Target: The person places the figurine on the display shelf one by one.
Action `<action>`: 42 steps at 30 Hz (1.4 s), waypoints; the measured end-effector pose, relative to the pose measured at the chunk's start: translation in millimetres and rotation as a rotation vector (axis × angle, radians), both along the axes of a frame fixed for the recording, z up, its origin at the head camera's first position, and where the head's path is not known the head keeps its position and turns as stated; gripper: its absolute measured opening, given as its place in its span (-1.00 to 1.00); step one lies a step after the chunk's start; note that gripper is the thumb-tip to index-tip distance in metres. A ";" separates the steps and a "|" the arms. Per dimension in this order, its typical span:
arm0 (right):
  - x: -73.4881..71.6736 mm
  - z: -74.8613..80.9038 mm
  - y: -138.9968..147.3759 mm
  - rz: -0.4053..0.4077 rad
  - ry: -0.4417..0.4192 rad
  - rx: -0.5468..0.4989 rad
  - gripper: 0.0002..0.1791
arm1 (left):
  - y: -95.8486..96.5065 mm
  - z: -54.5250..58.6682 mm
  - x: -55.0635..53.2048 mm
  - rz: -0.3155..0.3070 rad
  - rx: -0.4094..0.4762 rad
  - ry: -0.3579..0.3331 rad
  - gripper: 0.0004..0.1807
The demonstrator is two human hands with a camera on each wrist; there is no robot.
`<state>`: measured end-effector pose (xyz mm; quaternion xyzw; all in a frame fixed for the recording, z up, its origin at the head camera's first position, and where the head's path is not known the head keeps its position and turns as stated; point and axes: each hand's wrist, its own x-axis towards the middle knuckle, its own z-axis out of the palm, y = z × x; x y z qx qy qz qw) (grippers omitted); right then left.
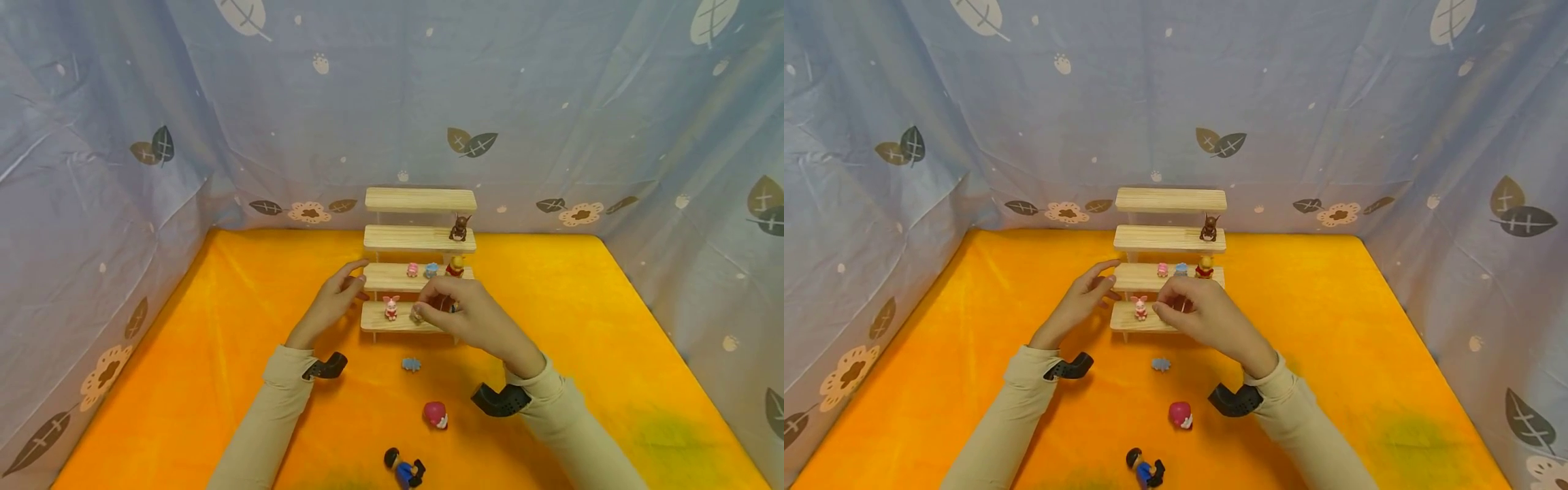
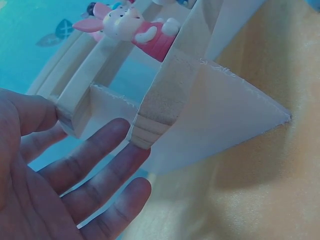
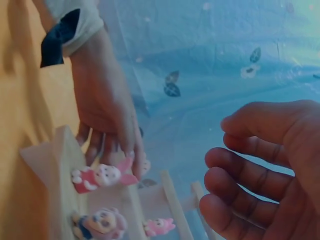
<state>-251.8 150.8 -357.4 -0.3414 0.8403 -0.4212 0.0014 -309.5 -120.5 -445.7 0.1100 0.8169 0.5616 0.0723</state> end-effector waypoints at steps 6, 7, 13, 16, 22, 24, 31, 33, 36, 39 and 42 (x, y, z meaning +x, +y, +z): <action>6.1 -7.6 -3.9 0.041 -0.005 0.047 -0.92 | -0.2 0.5 -0.5 -0.001 0.000 0.008 -0.50; 6.8 -8.7 -4.4 0.044 -0.010 0.063 -0.92 | -0.1 0.3 -0.6 0.000 0.003 0.006 -0.50; 11.6 -14.8 -6.3 0.086 -0.028 0.219 -0.87 | 0.1 0.2 -1.0 0.001 0.001 0.004 -0.50; 14.4 -17.3 -6.0 0.114 -0.044 0.304 -0.76 | -0.3 1.2 -1.4 -0.006 0.005 0.004 -0.48; 17.1 -28.2 -9.5 0.171 -0.111 0.463 -0.69 | -0.8 2.5 -0.6 -0.009 0.003 0.001 -0.48; 17.6 -32.8 -11.7 0.201 -0.125 0.494 -0.70 | -1.2 1.8 -0.4 -0.010 0.005 0.001 -0.48; 20.0 -45.7 -18.4 0.224 -0.124 0.579 -0.72 | -1.5 -1.0 -0.7 0.002 -0.003 -0.013 -0.49; 22.3 -48.4 -20.1 0.217 -0.113 0.631 -0.71 | -1.8 -0.2 -0.2 0.001 -0.008 -0.011 -0.49; 25.0 -52.4 -21.7 0.211 -0.114 0.686 -0.68 | -2.4 0.2 -0.5 0.000 -0.003 -0.009 -0.49; 26.4 -55.5 -22.9 0.208 -0.107 0.699 -0.65 | -2.5 -1.6 -1.4 0.002 0.000 -0.008 -0.49; 26.8 -58.1 -23.5 0.210 -0.096 0.701 -0.65 | -1.6 -2.3 -1.5 0.003 0.002 -0.009 -0.50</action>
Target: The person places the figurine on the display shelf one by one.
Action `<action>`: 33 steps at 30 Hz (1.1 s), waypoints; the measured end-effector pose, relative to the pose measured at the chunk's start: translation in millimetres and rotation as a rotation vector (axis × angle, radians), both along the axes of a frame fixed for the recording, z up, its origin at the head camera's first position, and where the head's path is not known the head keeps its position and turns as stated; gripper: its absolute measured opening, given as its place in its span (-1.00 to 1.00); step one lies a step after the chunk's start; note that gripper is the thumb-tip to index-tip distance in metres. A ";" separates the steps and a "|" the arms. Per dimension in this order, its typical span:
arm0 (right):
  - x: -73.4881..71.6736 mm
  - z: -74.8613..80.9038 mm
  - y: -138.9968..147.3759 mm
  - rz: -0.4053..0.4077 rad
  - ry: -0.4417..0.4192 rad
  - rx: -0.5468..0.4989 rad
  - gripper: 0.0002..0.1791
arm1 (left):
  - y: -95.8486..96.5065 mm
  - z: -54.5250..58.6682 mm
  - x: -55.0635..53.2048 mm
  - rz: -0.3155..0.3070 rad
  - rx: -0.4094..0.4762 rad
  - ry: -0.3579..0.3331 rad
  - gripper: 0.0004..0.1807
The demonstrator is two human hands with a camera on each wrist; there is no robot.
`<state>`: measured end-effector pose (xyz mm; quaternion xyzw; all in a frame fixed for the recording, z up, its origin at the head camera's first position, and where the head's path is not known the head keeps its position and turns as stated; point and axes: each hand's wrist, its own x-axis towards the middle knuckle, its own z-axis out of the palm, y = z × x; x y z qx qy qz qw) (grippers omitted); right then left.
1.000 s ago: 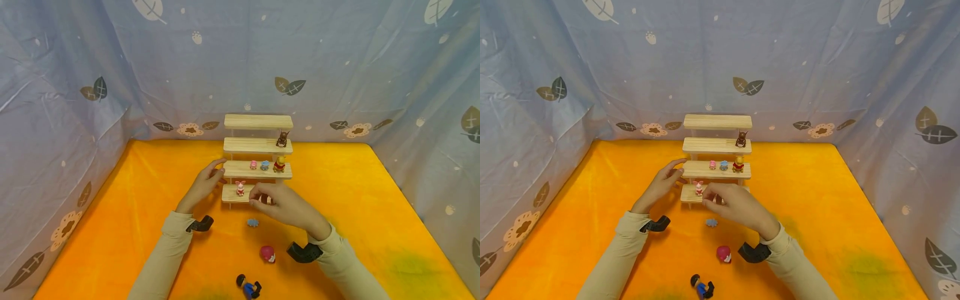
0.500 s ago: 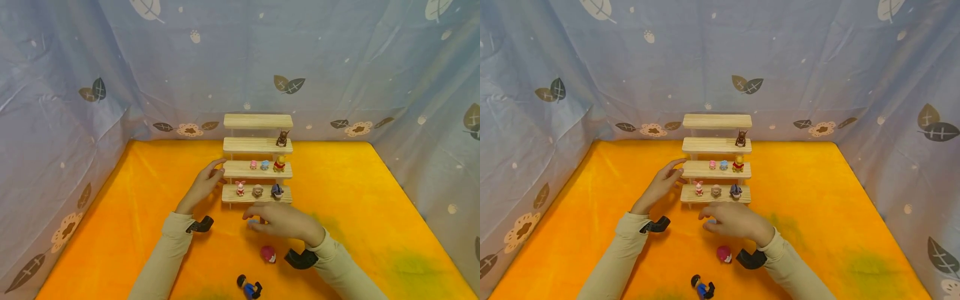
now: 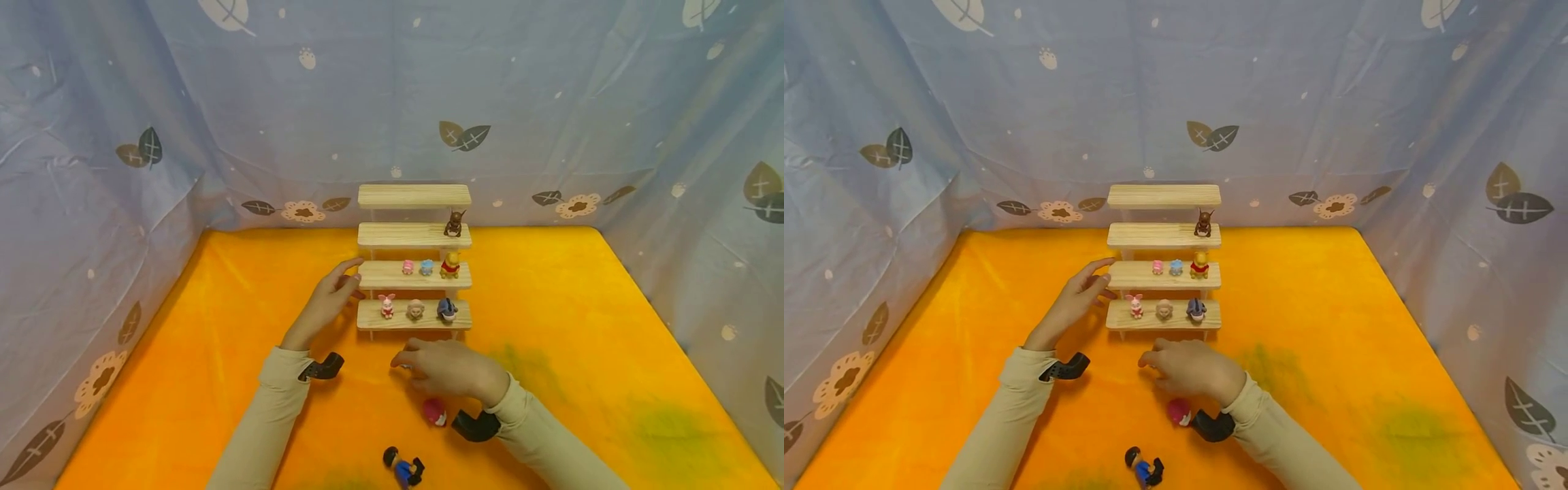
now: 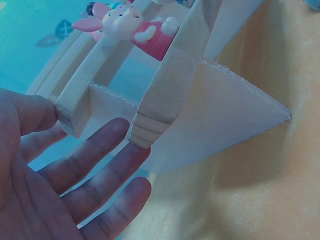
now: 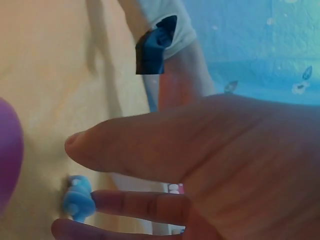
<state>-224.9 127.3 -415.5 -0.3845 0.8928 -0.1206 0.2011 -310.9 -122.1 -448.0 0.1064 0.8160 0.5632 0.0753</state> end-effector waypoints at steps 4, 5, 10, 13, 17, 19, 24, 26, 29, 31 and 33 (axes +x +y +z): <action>-0.6 -3.6 -2.2 0.013 0.011 -0.018 -0.68 | -1.1 0.8 0.4 -0.002 -0.003 0.002 -0.50; -0.7 -5.4 -2.6 0.018 0.017 -0.025 -0.69 | -1.2 1.2 0.9 -0.003 -0.003 0.004 -0.50; -1.2 -12.0 -4.8 0.014 0.041 -0.037 -0.73 | -0.8 3.7 1.9 -0.007 0.009 0.003 -0.49; -1.5 -14.5 -5.5 0.005 0.056 -0.023 -0.72 | -1.1 3.0 1.4 -0.011 0.004 0.002 -0.48; -2.8 -16.7 -6.4 0.012 0.073 -0.018 -0.70 | -1.8 1.7 1.3 -0.009 -0.005 0.009 -0.47; -4.2 -17.9 -6.9 0.022 0.082 -0.019 -0.71 | -1.7 1.5 1.1 -0.008 -0.002 0.010 -0.48; -7.3 -20.0 -8.2 0.063 0.086 -0.077 -0.76 | -1.5 2.5 1.1 -0.010 -0.014 0.008 -0.47; -7.8 -19.5 -9.3 0.073 0.058 -0.125 -0.80 | -1.3 3.1 1.4 -0.015 -0.021 0.008 -0.46; -7.5 -15.8 -11.2 0.062 -0.026 -0.203 -0.83 | -0.9 2.9 1.3 -0.016 -0.021 0.009 -0.47; -7.1 -12.1 -12.5 0.056 -0.090 -0.269 -0.83 | -1.0 2.7 1.7 -0.017 -0.017 0.008 -0.47; -6.5 -7.9 -13.1 0.063 -0.138 -0.337 -0.82 | -1.1 2.5 1.8 -0.015 -0.013 0.006 -0.47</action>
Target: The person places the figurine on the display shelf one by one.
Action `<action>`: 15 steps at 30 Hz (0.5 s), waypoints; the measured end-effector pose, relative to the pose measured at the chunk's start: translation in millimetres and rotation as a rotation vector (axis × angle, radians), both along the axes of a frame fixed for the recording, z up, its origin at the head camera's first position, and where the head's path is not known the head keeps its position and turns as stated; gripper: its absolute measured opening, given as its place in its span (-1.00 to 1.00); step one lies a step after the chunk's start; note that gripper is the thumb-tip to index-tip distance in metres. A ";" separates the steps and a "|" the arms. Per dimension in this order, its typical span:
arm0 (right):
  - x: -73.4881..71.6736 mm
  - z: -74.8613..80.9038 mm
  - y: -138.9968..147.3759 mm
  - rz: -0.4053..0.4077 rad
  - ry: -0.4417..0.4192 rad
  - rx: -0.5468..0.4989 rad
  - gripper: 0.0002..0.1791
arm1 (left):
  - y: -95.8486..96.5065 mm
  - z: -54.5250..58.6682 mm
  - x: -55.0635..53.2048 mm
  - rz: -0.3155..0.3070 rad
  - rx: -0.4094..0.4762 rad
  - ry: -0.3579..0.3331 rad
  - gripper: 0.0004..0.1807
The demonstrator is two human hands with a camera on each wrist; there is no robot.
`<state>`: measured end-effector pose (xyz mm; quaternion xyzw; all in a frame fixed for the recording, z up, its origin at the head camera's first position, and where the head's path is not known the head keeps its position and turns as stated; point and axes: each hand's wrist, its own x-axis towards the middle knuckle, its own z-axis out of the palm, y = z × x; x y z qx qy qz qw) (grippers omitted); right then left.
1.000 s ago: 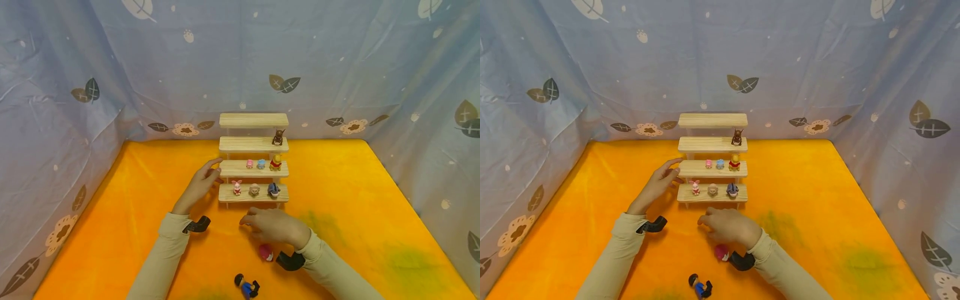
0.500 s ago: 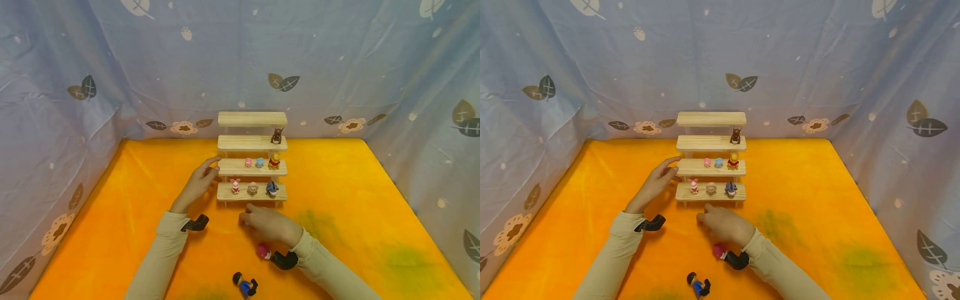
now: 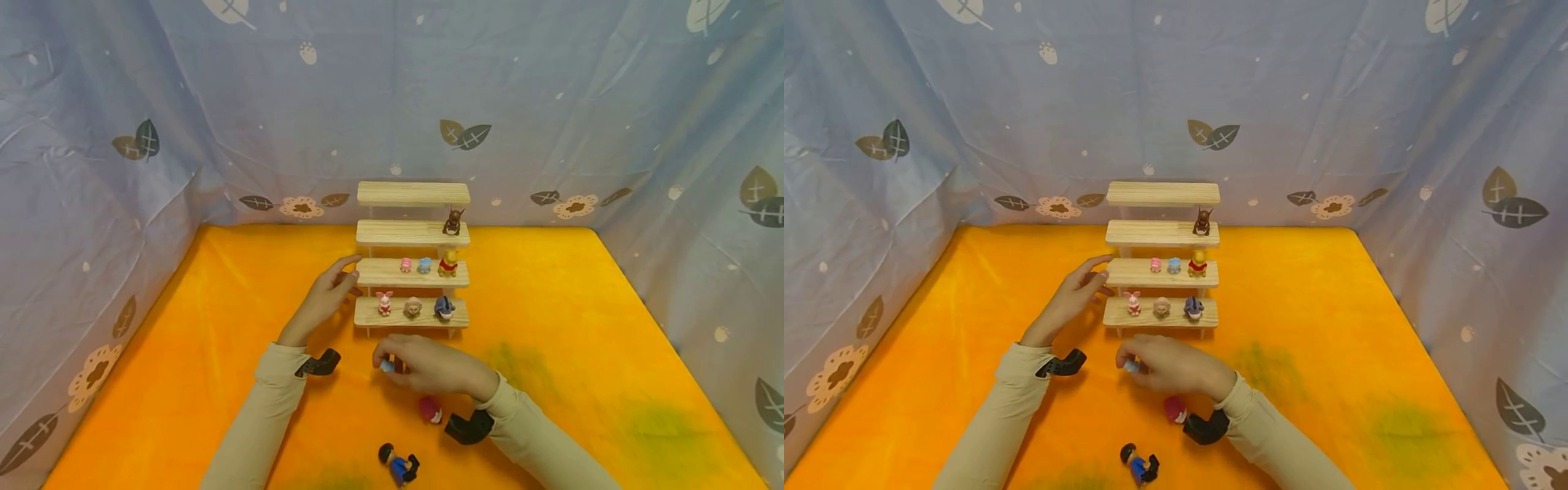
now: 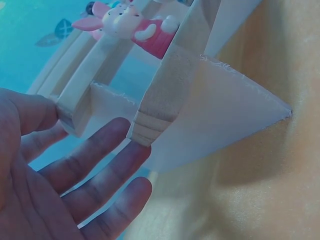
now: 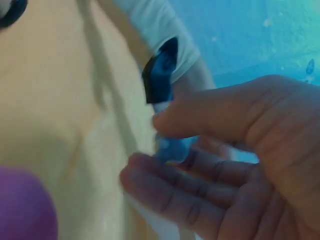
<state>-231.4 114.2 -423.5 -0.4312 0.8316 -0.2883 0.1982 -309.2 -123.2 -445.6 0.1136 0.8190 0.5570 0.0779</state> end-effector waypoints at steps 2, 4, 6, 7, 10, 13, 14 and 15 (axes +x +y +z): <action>0.2 3.5 -0.1 0.019 -0.024 -0.066 -0.81 | 0.1 -0.5 0.0 0.002 0.005 -0.005 -0.48; -0.2 6.0 0.6 0.037 -0.039 -0.132 -0.80 | -0.3 -0.2 -0.6 0.002 0.001 0.000 -0.47; -0.8 9.2 1.5 0.036 -0.063 -0.197 -0.80 | -0.7 0.7 -1.6 0.008 0.001 0.003 -0.47; -1.0 10.6 2.2 0.029 -0.077 -0.227 -0.79 | -0.9 0.9 -2.0 0.009 0.000 0.006 -0.47; -1.4 14.1 5.5 -0.001 -0.147 -0.311 -0.77 | -1.5 -0.2 -2.8 0.003 0.004 0.009 -0.47; -2.2 15.1 8.7 -0.032 -0.199 -0.390 -0.75 | -1.8 -1.3 -2.7 -0.007 0.004 0.005 -0.48; -3.0 15.3 9.6 -0.044 -0.215 -0.416 -0.75 | -1.6 -1.7 -2.8 -0.008 0.006 0.001 -0.48; -4.1 15.3 10.5 -0.056 -0.227 -0.441 -0.75 | -1.3 -1.6 -2.9 -0.008 0.006 0.002 -0.47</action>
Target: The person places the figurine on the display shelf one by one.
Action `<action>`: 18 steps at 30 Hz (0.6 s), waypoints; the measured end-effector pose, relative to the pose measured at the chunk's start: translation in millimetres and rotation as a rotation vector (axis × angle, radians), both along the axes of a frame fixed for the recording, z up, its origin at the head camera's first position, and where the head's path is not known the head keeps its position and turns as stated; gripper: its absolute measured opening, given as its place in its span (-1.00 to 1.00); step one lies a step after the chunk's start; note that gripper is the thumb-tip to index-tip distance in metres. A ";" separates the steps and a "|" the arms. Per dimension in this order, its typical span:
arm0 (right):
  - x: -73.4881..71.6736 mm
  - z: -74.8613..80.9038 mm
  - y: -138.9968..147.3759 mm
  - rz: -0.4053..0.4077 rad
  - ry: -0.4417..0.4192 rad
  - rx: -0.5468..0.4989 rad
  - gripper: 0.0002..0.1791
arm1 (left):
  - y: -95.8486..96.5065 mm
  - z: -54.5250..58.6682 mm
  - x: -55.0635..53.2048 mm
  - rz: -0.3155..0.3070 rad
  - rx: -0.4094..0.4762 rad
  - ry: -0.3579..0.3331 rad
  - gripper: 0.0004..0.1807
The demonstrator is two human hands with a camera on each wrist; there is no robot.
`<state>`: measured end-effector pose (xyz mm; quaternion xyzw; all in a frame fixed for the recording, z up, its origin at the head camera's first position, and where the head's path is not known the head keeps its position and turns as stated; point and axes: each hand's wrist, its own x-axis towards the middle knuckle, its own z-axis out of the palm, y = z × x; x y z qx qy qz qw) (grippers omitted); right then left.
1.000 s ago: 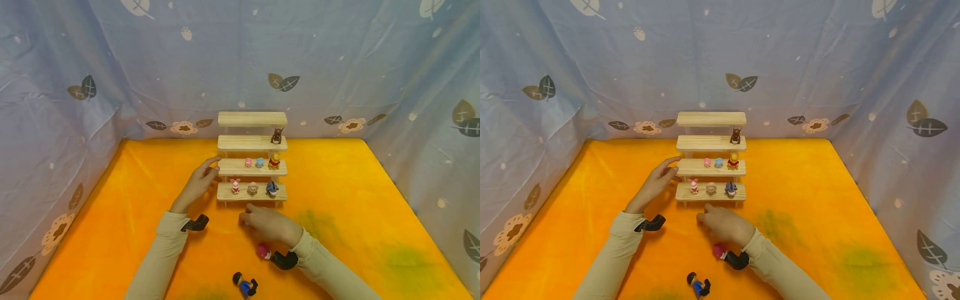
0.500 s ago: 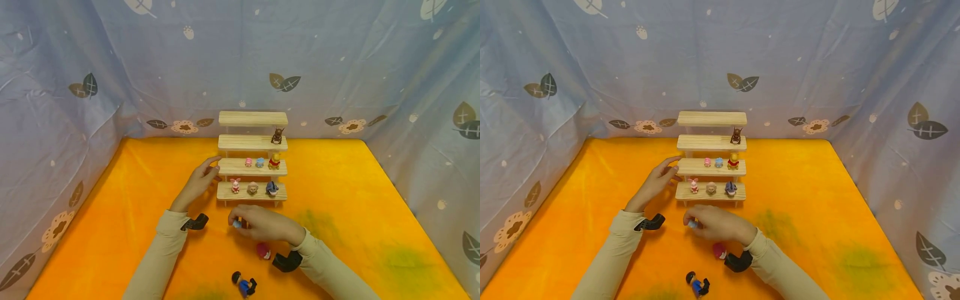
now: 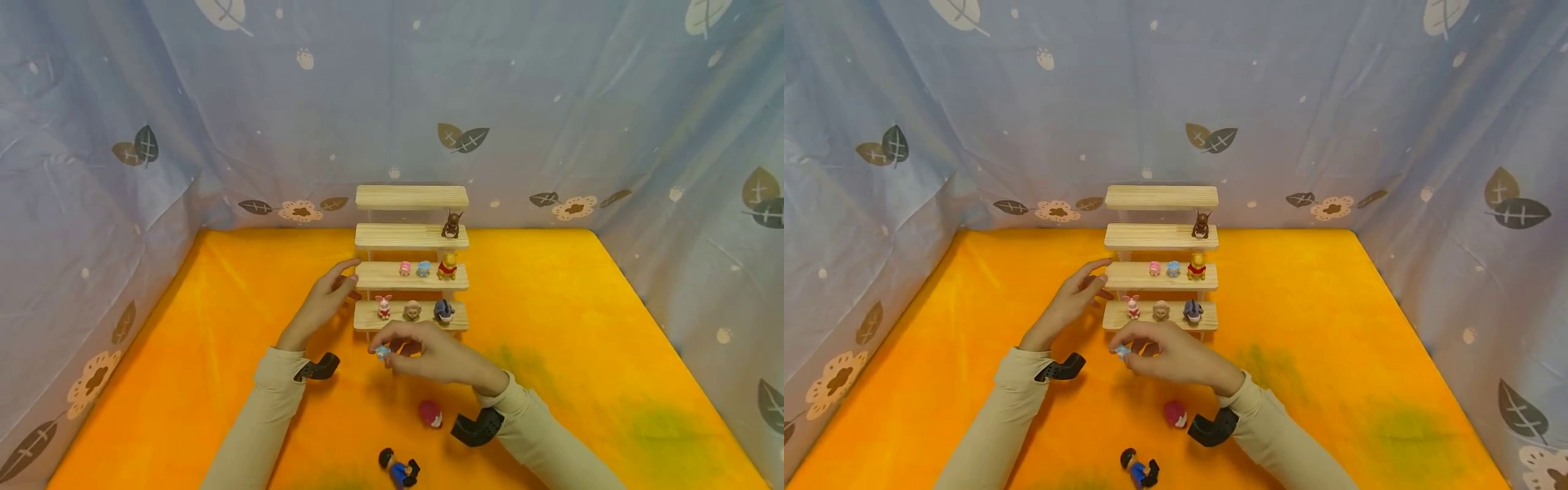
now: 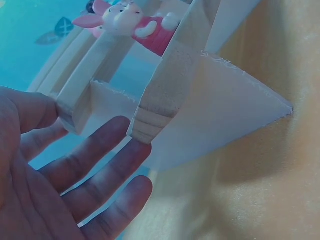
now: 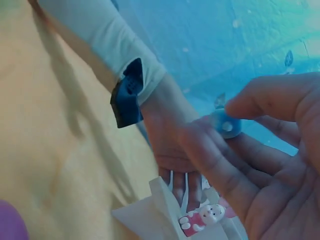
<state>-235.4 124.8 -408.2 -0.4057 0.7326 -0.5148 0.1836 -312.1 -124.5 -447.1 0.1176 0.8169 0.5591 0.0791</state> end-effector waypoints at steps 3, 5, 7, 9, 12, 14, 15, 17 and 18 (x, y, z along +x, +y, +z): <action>-2.0 -2.6 0.0 -0.022 -0.032 -0.082 -0.73 | -1.0 -1.3 2.3 0.009 0.004 -0.004 -0.47; -4.0 -2.3 0.7 -0.025 -0.050 -0.146 -0.73 | -0.3 0.7 1.4 0.007 0.007 -0.006 -0.46; -5.0 -1.6 0.9 -0.026 -0.075 -0.202 -0.72 | -0.1 2.2 0.8 0.004 0.008 -0.003 -0.47; -5.2 -0.4 0.9 -0.030 -0.107 -0.261 -0.71 | 0.1 3.1 0.8 0.001 0.007 -0.003 -0.47; -5.3 2.5 1.4 -0.061 -0.166 -0.329 -0.69 | 0.6 4.2 1.0 0.003 0.005 -0.001 -0.48; -5.8 4.3 2.3 -0.076 -0.209 -0.368 -0.66 | 1.0 4.2 1.3 0.006 0.005 -0.002 -0.48; -6.0 4.9 2.9 -0.081 -0.233 -0.384 -0.65 | 1.3 4.0 1.6 0.009 0.003 -0.003 -0.49; -5.7 6.0 4.6 -0.095 -0.283 -0.402 -0.62 | 1.0 2.4 2.0 0.007 0.004 -0.005 -0.48; -5.3 6.2 5.5 -0.104 -0.304 -0.404 -0.62 | 0.7 1.6 2.3 0.006 0.000 -0.006 -0.48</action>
